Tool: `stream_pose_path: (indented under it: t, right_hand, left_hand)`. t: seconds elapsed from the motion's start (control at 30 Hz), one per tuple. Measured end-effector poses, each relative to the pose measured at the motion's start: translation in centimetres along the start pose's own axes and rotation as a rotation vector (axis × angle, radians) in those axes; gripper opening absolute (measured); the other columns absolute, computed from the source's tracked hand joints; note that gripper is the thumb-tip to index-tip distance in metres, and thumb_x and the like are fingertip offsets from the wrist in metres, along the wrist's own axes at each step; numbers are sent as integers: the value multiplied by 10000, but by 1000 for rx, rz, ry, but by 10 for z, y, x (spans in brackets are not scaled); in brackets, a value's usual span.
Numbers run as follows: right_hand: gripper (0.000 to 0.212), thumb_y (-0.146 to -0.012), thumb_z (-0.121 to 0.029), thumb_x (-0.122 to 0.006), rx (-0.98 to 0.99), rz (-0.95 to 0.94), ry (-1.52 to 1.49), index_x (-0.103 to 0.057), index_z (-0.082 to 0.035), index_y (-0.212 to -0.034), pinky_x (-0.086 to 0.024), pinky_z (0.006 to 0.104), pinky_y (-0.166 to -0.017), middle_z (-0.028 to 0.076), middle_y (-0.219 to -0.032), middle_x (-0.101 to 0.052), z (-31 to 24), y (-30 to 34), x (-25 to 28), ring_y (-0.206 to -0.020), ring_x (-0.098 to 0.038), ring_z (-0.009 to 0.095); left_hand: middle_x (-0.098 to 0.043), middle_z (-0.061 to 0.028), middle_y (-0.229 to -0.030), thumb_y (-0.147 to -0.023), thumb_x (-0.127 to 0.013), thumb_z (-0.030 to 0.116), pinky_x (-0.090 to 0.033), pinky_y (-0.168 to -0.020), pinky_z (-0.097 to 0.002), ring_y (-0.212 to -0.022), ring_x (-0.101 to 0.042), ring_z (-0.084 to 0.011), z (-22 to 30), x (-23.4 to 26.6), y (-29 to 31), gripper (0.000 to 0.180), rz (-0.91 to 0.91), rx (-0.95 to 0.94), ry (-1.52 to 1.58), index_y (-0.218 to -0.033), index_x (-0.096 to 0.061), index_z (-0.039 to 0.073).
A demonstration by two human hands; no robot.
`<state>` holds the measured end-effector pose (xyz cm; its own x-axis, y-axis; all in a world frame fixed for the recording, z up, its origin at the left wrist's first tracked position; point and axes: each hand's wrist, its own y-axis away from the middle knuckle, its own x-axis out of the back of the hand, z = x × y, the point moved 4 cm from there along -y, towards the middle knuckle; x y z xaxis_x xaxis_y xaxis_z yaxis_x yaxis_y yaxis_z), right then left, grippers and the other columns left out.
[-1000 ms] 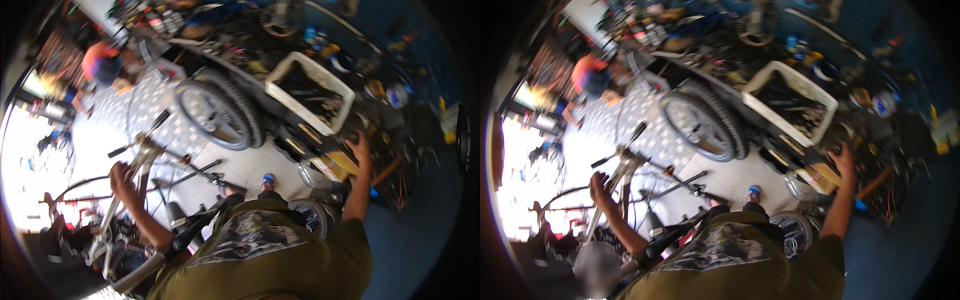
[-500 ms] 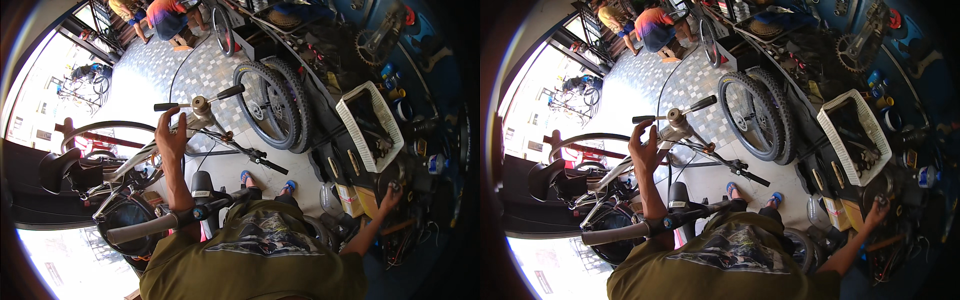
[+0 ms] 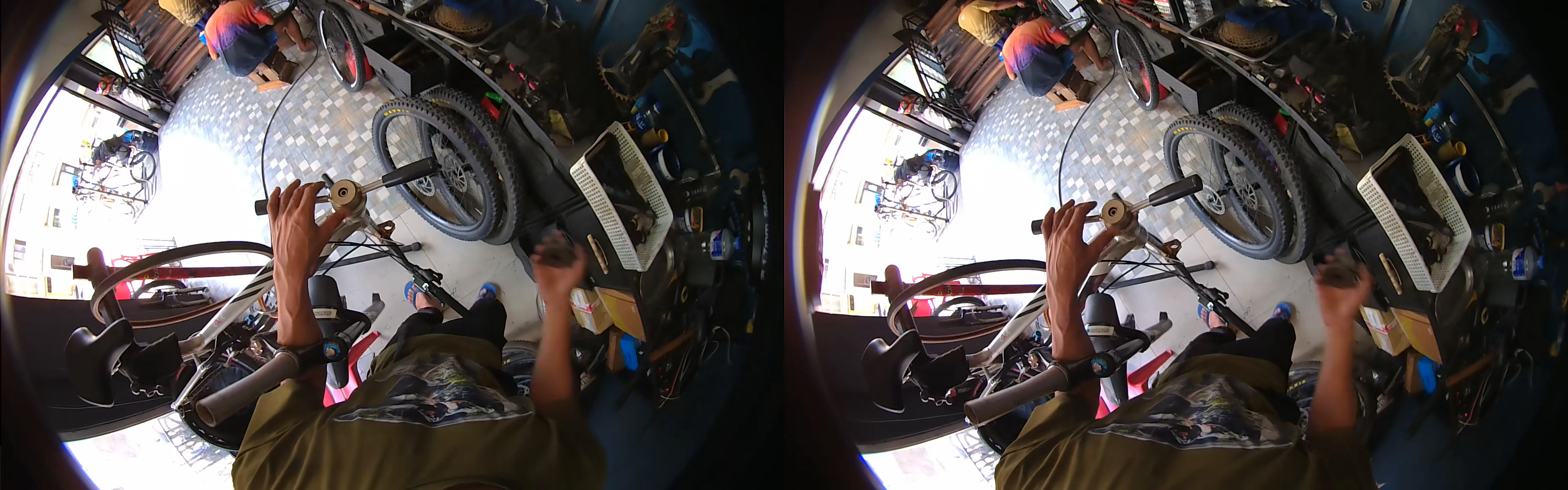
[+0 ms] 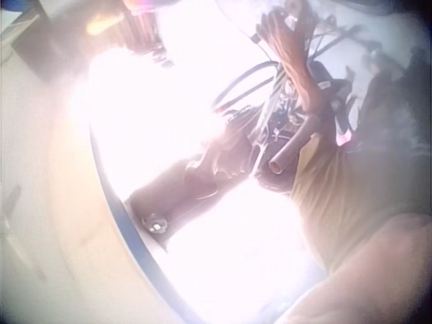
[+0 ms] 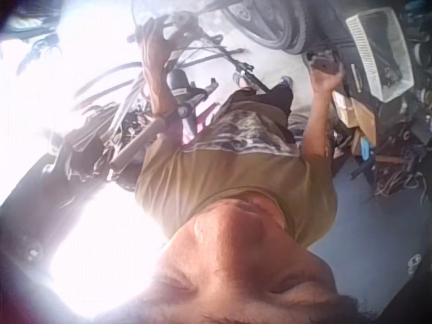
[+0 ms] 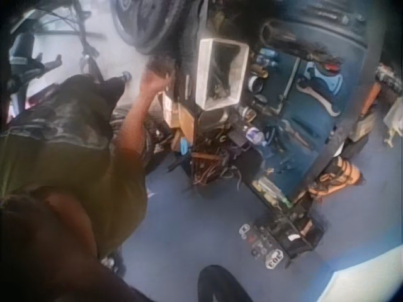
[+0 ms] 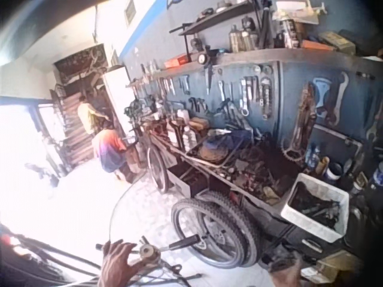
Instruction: The person wipes the bicycle handlebar stem with a cloth, then inserts and secures the stem into the fork steerer tube. They install the handlebar, align it, and tighten the stem bolts using a hex key. The person then attaches handlebar grips and adjusts the brake lever.
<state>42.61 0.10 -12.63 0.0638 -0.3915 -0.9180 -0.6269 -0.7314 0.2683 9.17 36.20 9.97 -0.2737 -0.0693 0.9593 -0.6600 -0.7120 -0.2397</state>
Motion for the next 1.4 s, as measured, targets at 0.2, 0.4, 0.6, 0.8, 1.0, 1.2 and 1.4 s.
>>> stream_pose_path:
  t: [0.2, 0.4, 0.6, 0.8, 1.0, 1.2, 1.4]
  right_hand:
    - [467, -1004, -491, -586, -517, 371, -93, -684, -51, -1127, -628, 466, -842, 139, -1025, -713, 229, -106, 34, -962, -694, 324]
    - [513, -1005, -603, -539, -786, 276, 148, -669, -121, -1123, -596, 426, -714, 94, -1000, -726, 389, -148, 50, -859, -713, 264]
    - [339, -1011, -483, -602, -808, 295, 130, -675, -172, -1125, -552, 421, -755, 38, -1048, -731, 444, -140, 72, -909, -697, 225]
    - [402, -1039, -392, -546, -774, 189, -203, -663, -101, -1290, -538, 429, -957, 133, -1268, -704, 466, -128, 69, -1140, -659, 282]
    - [388, -998, -413, -638, -658, 175, -380, -711, -52, -1119, -552, 509, -1036, 162, -1112, -735, 507, -130, 71, -1102, -693, 329]
    - [350, -984, -407, -685, -556, 414, -493, -732, -60, -976, -594, 543, -965, 154, -1006, -769, 526, -136, 82, -951, -742, 325]
    - [325, -1021, -365, -639, -398, 412, -500, -702, -56, -1099, -624, 472, -935, 116, -1054, -756, 514, -133, 67, -976, -746, 284]
  left_hand:
    - [-739, -102, -1176, -745, -853, 605, -71, -1241, -644, -1431, -474, -359, 6, -13, -9, 759, -55, -13, -28, -1294, -692, 106]
    - [-757, -75, -1144, -715, -907, 535, -60, -1259, -610, -1376, -522, -322, 10, -22, -14, 737, -91, 78, -58, -1268, -696, 96]
    - [-687, -41, -905, -707, -895, 592, -152, -1209, -580, -1146, -576, -270, 7, -30, -15, 713, -19, 69, -116, -1189, -703, 103]
    - [-672, -25, -881, -749, -865, 606, -213, -1126, -529, -1046, -559, -254, 9, -31, -15, 689, 23, 33, -138, -1170, -708, 84]
    - [-650, -21, -854, -732, -852, 612, -238, -1085, -488, -1000, -544, -240, 5, -31, -18, 686, 31, -8, -174, -1122, -726, 61]
    - [-642, -34, -852, -723, -859, 603, -253, -1062, -475, -977, -549, -239, 3, -31, -17, 697, 62, 3, -163, -1134, -728, 56]
    - [-661, 2, -887, -666, -948, 503, -257, -1042, -487, -964, -547, -225, 9, -29, -20, 704, 60, 14, -183, -1173, -726, 67]
